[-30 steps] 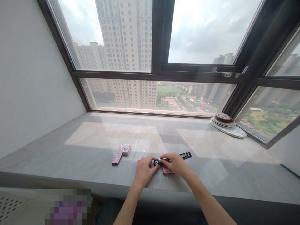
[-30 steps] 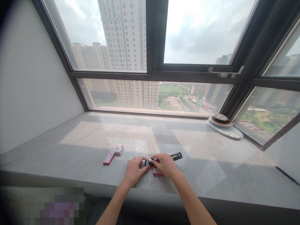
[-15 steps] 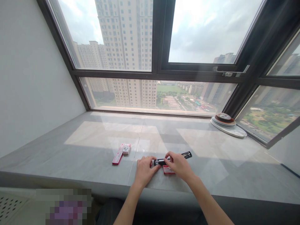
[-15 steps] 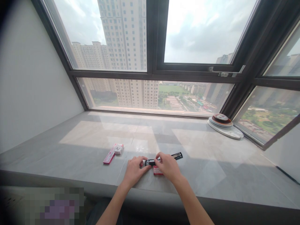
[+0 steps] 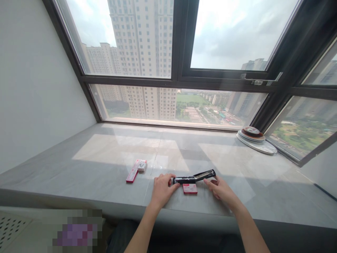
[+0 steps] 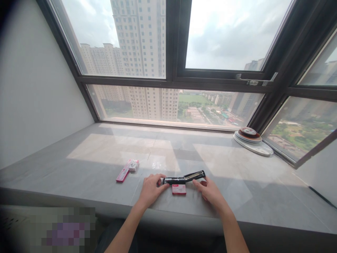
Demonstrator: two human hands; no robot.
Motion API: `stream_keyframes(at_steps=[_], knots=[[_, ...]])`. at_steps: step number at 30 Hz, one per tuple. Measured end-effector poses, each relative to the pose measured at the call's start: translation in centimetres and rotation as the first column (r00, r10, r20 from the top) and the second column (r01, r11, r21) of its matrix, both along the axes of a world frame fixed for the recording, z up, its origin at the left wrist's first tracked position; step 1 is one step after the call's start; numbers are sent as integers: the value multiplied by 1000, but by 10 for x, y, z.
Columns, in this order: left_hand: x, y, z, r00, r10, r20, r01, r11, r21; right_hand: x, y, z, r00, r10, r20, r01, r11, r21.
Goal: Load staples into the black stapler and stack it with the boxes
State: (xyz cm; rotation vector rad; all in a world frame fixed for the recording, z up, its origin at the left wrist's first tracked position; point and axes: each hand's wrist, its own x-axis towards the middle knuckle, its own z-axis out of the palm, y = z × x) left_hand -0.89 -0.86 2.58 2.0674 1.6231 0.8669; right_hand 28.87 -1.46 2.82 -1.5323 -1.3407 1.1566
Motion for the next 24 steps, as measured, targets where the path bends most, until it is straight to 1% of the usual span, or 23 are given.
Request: stream_keyframes(at_steps=[1,2,4,6,8,10,12,15,17,19,21,22,23,24], knots=[[0,0,0,1000,-2,1,2,1000,-2,1,3,5,998,2,-60,-1,1000,7],[-1,0,-1,1000,-5,2,5,1000,-3,-1,7,12,994,31,-103,-28,999,27],[-2,1,-2,1000,-9,6,9,1000,-3,-13,17,27,987,120,-106,-109,988,108],[-2,1,-3,1000,-10,9,10,1000,-3,-30,26,39,979,203,4,-199,960,198],[-3,1,-4,1000,-7,9,7,1000,-3,-47,34,44,951,260,169,-296,921,251],[-3,1,-5,1000,-8,6,8,1000,1,-61,40,44,898,294,328,-383,889,253],[-2,1,-6,1000,-11,0,11,1000,10,-73,42,40,844,304,442,-436,869,234],[-3,1,-6,1000,-14,-8,14,1000,24,-81,41,37,782,289,553,-465,860,209],[-3,-1,-5,1000,-12,-9,12,1000,26,-79,40,38,755,307,580,-494,848,195],[-3,-4,-2,1000,1,-4,-1,999,38,-72,38,40,749,337,571,-516,837,184],[0,-8,3,1000,-2,9,2,997,77,-60,38,41,767,324,554,-489,855,176],[3,-11,6,999,-33,14,31,994,104,-53,39,40,781,296,550,-453,875,173],[8,-14,9,995,-95,14,92,987,130,-47,40,38,797,256,546,-406,897,172],[15,-16,12,983,-185,4,182,972,151,-41,41,35,814,211,541,-353,919,173]])
